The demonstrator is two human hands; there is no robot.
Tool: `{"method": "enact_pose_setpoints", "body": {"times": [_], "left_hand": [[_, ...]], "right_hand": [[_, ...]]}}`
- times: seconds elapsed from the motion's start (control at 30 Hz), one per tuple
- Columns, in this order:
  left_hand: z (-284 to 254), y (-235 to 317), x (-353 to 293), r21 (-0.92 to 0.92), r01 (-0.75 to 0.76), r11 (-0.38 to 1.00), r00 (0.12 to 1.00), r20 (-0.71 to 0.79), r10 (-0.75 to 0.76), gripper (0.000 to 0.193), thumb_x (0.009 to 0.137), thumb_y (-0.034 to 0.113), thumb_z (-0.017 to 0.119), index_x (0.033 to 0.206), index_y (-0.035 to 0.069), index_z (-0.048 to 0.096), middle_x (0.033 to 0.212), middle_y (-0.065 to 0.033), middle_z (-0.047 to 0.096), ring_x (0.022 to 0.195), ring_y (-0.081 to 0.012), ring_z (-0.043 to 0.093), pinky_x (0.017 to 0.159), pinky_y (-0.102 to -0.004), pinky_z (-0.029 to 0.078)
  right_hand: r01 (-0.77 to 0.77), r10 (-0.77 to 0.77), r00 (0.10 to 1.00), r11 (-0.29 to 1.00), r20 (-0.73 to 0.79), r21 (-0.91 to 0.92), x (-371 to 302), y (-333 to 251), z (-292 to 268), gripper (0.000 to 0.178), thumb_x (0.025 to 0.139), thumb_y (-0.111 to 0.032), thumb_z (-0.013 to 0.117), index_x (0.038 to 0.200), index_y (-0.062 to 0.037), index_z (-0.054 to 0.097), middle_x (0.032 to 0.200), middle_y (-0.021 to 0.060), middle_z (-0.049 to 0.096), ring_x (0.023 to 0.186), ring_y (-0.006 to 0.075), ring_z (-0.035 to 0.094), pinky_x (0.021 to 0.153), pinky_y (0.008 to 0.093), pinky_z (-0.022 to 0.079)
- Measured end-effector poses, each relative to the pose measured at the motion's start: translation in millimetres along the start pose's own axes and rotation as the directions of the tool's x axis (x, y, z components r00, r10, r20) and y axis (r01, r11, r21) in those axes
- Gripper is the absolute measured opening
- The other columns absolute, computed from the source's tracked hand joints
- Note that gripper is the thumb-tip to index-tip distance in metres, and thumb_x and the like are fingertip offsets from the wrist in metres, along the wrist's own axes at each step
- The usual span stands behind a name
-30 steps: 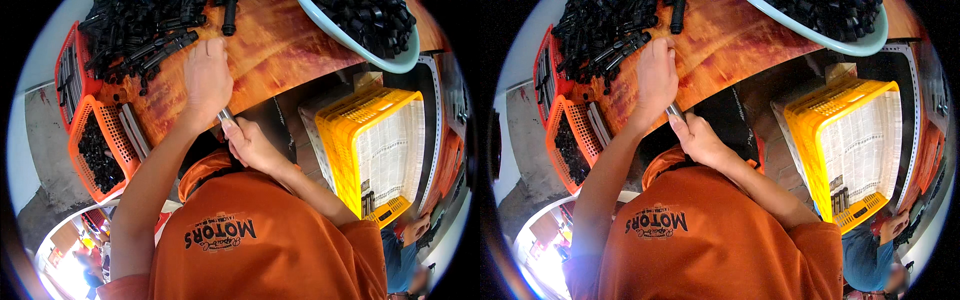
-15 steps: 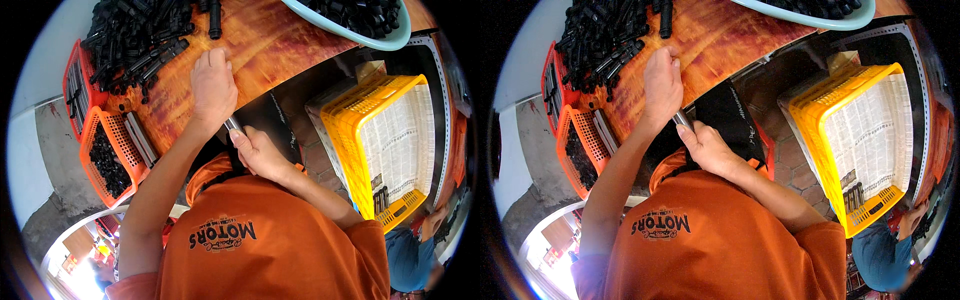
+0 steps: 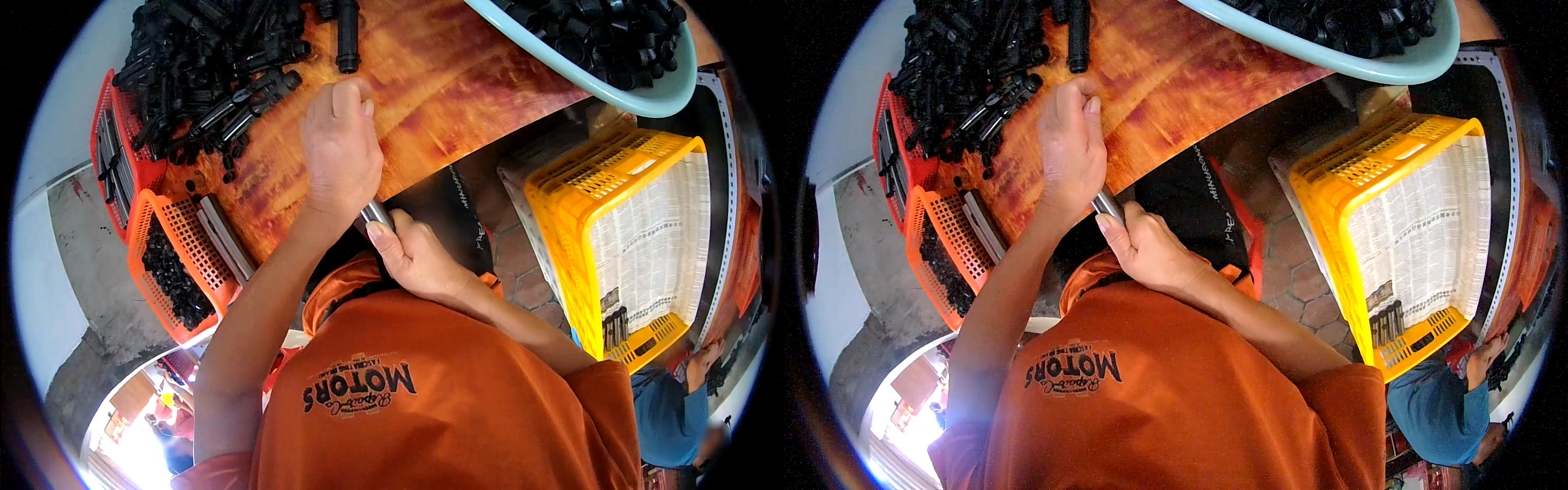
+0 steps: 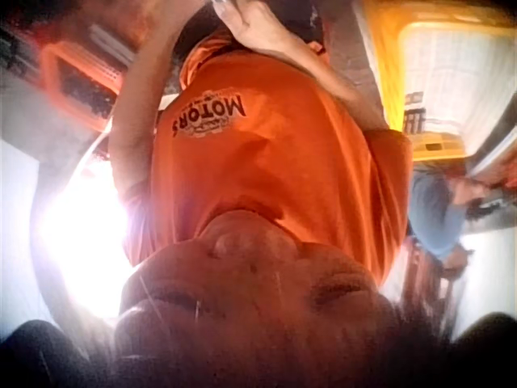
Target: The person picks small black plastic pieces from a basket and inserts them into the ends of cylindrical metal rods. They repeatedly pick, insert, and place the rods on the table, working one at a time. The person also wipes a rod with their hand and continues the insertion process throughout the clip.
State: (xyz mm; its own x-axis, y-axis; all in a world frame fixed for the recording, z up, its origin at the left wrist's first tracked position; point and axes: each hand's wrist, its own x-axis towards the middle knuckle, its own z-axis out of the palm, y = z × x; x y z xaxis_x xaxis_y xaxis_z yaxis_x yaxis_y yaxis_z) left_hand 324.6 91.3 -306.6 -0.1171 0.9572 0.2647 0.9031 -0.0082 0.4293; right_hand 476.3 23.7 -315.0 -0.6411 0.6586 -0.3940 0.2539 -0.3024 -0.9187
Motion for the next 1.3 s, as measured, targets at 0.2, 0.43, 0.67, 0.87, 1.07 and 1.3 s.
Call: {"method": "enact_pose_setpoints", "body": {"times": [0.2,0.43,0.67,0.87,1.07,1.3], "left_hand": [[-3.0,-7.1,-5.7,-0.077,0.044,0.996,0.999,0.000,-0.044,0.016,0.087,0.004,0.054,0.103,0.001,0.052,0.094,-0.0181,0.056,0.089,-0.0372,0.053,0.078,-0.0451,0.042],[-12.7,-18.3,-17.6,-0.353,0.060,0.934,0.998,0.001,-0.064,0.016,0.092,0.004,0.049,0.106,-0.002,0.054,0.094,-0.0159,0.055,0.086,-0.0292,0.054,0.078,-0.0383,0.043],[-13.1,-15.7,-21.9,-0.392,0.119,0.912,0.991,-0.010,-0.134,0.016,0.094,0.004,0.047,0.108,-0.002,0.054,0.094,-0.0140,0.056,0.085,-0.0251,0.054,0.079,-0.0351,0.045],[-9.3,-6.6,-12.6,-0.373,0.121,0.920,0.991,-0.006,-0.133,0.017,0.091,0.000,0.049,0.108,-0.001,0.053,0.093,-0.0151,0.057,0.084,-0.0278,0.056,0.078,-0.0369,0.046],[-3.1,-2.6,-5.0,-0.230,0.105,0.968,0.994,0.018,-0.104,0.018,0.087,0.000,0.052,0.105,0.000,0.053,0.093,-0.0179,0.057,0.086,-0.0340,0.057,0.076,-0.0421,0.046],[0.4,-5.6,-3.0,-0.052,0.004,0.999,1.000,0.001,-0.004,0.021,0.086,0.004,0.054,0.106,0.003,0.054,0.095,-0.0180,0.054,0.088,-0.0385,0.052,0.078,-0.0470,0.040]], "right_hand": [[-0.046,0.049,0.999,0.954,0.001,-0.295,-1.1,-21.6,-2.4,0.045,0.099,-0.036,0.046,0.089,0.0075,0.047,0.070,0.0293,0.061,0.071,0.0476,0.063,0.064,0.0518,0.051],[0.048,-0.021,0.998,0.860,0.059,-0.507,-5.6,-28.6,2.1,0.043,0.099,-0.035,0.047,0.086,0.0058,0.043,0.061,0.0237,0.059,0.055,0.0438,0.060,0.050,0.0483,0.050],[0.090,-0.099,0.995,0.888,0.004,-0.451,-6.9,-19.9,7.8,0.040,0.098,-0.032,0.050,0.084,0.0048,0.043,0.060,0.0245,0.057,0.057,0.0440,0.060,0.051,0.0475,0.048],[0.057,-0.062,0.998,0.983,-0.025,-0.174,-5.9,-8.4,0.8,0.043,0.098,-0.036,0.048,0.086,0.0053,0.047,0.067,0.0265,0.060,0.068,0.0469,0.061,0.061,0.0496,0.049],[-0.117,0.098,0.991,0.967,0.093,0.228,-4.5,-8.2,-2.5,0.040,0.101,-0.039,0.046,0.084,-0.0026,0.043,0.059,0.0051,0.050,0.048,0.0141,0.048,0.044,0.0302,0.039],[-0.078,0.062,0.995,0.973,0.082,0.216,-2.5,-0.6,1.5,0.043,0.100,-0.035,0.046,0.091,0.0068,0.048,0.071,0.0270,0.057,0.070,0.0429,0.060,0.063,0.0466,0.047]]}}
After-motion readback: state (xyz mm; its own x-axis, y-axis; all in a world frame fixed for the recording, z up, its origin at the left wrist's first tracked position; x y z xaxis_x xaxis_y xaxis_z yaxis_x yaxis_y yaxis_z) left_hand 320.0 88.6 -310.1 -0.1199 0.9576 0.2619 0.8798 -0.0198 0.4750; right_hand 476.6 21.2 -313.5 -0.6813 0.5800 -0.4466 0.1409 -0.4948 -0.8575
